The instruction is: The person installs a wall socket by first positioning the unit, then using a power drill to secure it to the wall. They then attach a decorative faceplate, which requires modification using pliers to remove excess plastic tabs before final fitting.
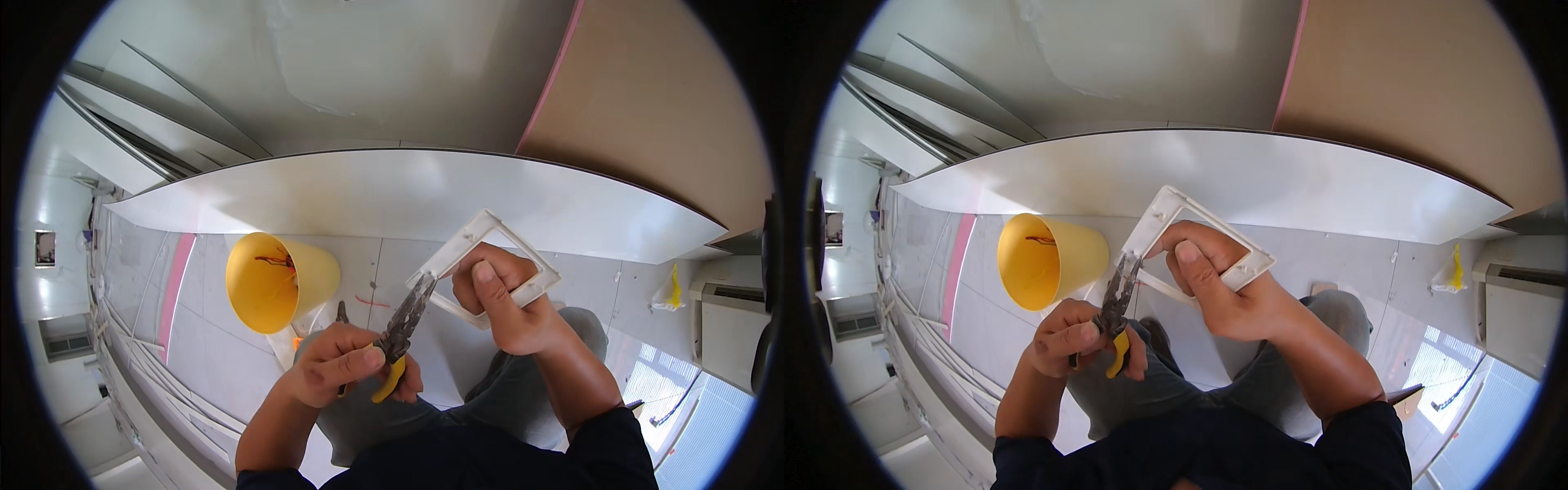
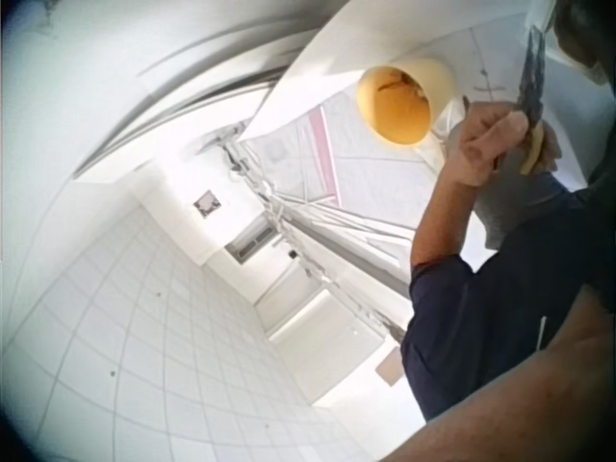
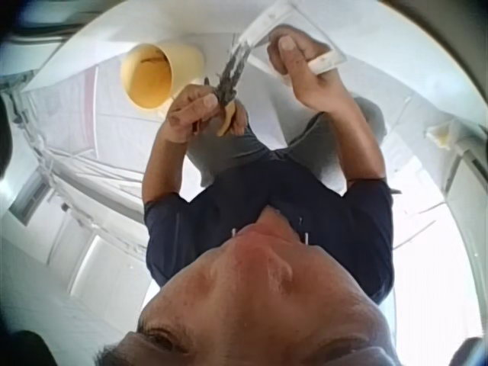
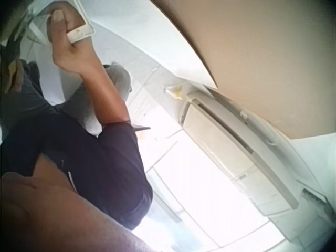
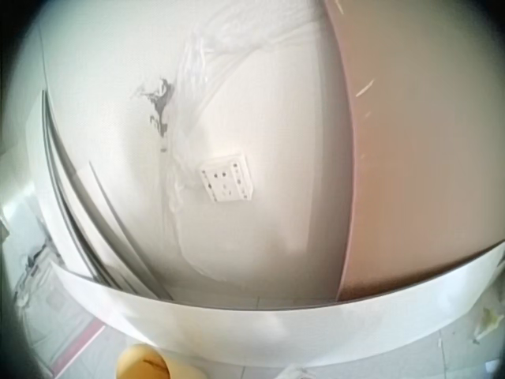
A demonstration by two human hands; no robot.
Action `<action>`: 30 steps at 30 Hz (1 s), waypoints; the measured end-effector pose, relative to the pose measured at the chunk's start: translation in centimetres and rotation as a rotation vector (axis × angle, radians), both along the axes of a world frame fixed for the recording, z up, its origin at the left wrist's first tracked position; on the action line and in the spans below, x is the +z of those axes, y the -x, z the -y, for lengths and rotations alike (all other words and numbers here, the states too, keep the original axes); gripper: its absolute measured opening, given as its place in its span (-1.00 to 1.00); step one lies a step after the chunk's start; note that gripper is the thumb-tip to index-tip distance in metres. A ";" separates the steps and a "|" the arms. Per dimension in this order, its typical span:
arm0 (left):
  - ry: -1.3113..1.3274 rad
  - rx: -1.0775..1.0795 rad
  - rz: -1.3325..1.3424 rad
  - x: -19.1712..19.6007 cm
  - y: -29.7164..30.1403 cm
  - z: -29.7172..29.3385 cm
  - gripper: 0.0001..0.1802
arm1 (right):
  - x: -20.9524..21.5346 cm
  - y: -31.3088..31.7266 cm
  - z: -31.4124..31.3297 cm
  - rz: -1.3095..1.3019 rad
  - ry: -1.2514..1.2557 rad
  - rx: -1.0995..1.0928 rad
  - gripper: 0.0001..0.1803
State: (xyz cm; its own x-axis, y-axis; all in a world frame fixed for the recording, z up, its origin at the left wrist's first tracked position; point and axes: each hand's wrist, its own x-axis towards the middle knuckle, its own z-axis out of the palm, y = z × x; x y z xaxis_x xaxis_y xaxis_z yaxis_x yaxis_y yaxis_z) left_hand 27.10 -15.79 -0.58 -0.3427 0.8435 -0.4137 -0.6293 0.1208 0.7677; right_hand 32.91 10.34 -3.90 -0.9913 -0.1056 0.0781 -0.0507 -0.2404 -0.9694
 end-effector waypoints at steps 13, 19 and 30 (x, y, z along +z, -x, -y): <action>-0.036 -0.005 0.052 -0.5 0.0 0.3 -0.39 | 0.1 0.1 -0.1 -0.015 -0.021 0.036 -0.63; -0.068 0.052 0.106 -1.6 -0.7 0.7 -0.40 | -0.2 0.1 -0.1 -0.015 0.008 0.036 -0.64; -0.102 0.079 0.070 -1.4 -2.1 0.3 -0.35 | 0.1 -0.1 -0.9 -0.054 -0.148 0.044 -0.70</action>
